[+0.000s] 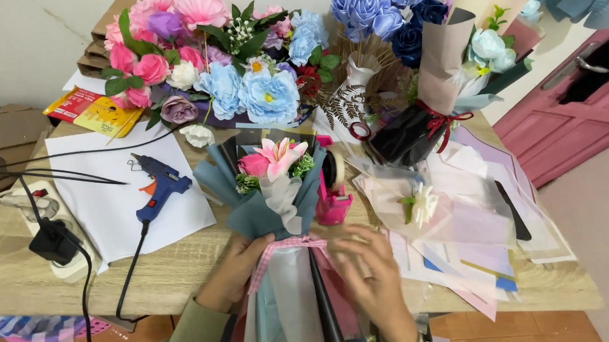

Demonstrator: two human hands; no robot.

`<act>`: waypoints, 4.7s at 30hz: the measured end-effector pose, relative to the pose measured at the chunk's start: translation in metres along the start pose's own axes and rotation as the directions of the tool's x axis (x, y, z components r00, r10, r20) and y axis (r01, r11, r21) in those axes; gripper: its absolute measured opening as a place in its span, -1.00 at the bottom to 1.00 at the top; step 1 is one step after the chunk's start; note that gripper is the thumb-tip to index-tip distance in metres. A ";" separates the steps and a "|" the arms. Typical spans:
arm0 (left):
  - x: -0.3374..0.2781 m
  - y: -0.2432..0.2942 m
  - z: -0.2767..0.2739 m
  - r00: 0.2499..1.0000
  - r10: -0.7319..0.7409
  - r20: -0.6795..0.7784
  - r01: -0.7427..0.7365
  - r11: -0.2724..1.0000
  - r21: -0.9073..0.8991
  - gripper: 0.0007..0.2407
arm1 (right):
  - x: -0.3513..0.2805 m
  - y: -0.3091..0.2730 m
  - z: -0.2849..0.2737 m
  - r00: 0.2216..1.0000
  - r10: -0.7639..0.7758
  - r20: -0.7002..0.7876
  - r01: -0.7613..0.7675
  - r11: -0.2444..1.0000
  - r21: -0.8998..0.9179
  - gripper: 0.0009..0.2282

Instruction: The person wraps and ties ribbons around several artificial flower bouquets on a table. They use a tape dispenser to secure the ribbons and adjust the wrapping paper on each bouquet, handling them one by one.

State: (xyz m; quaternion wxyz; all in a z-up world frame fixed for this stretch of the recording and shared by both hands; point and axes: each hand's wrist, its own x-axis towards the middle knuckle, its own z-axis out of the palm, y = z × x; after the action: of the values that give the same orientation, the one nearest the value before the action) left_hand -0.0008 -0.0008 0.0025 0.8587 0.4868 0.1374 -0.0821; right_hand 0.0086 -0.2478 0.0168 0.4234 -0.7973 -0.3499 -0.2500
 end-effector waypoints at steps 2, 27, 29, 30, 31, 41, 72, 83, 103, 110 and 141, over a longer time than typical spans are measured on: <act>0.013 -0.019 -0.013 0.998 0.033 0.052 -0.033 0.999 -0.003 -0.80 | 0.023 -0.037 0.006 0.995 -0.025 0.092 0.029 0.999 -0.045 -0.80; 0.003 -0.008 -0.007 1.000 0.026 -0.013 -0.026 0.999 -0.021 -0.77 | 0.020 -0.090 0.027 0.907 -0.173 0.383 0.153 0.985 0.081 -0.82; -0.001 -0.007 -0.009 0.998 0.060 0.019 -0.061 0.998 0.031 -0.79 | 0.022 -0.101 0.015 0.881 -0.169 0.442 0.105 0.980 0.167 -0.82; -0.002 -0.006 -0.010 0.994 0.094 0.053 -0.098 0.992 0.079 -0.73 | 0.023 -0.107 0.009 0.849 -0.172 0.499 0.050 0.967 0.249 -0.81; -0.003 -0.006 -0.012 0.994 0.092 0.057 -0.097 0.992 0.080 -0.73 | 0.024 -0.108 0.004 0.850 -0.170 0.499 0.049 0.968 0.246 -0.81; 0.015 -0.027 -0.029 0.982 0.133 0.138 -0.163 0.957 0.239 -0.54 | 0.013 -0.102 -0.030 0.789 -0.148 0.597 -0.048 0.952 0.301 -0.66; -0.017 0.028 0.013 0.915 -0.268 -0.302 0.286 0.958 0.017 -0.42 | -0.019 0.021 -0.146 0.885 0.360 -0.296 -0.429 0.877 -0.218 -0.92; -0.009 0.011 0.001 0.940 -0.256 -0.224 0.237 0.965 -0.109 -0.51 | 0.026 -0.010 -0.007 0.871 0.147 0.469 -0.117 0.989 -0.092 -0.62; -0.014 0.014 -0.001 0.905 -0.349 -0.242 0.368 0.929 0.038 -0.33 | 0.057 0.039 -0.119 0.901 0.423 0.099 -0.399 0.716 0.573 -0.81; -0.015 0.012 0.004 0.913 -0.296 -0.280 0.285 0.955 -0.079 -0.45 | 0.138 0.020 -0.160 0.772 0.552 -0.315 -0.105 0.599 0.794 -0.88; -0.008 0.012 0.005 0.833 -0.453 -0.319 0.430 0.891 -0.142 -0.34 | 0.103 0.181 -0.091 0.801 0.429 0.418 -0.018 0.714 -0.700 -0.87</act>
State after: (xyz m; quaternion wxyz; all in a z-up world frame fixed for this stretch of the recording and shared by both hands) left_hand -0.0042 0.0011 0.0167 0.7944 0.4205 0.3962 -0.1874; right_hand 0.2030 -0.3614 0.0450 0.0190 -0.9688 -0.2398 -0.0604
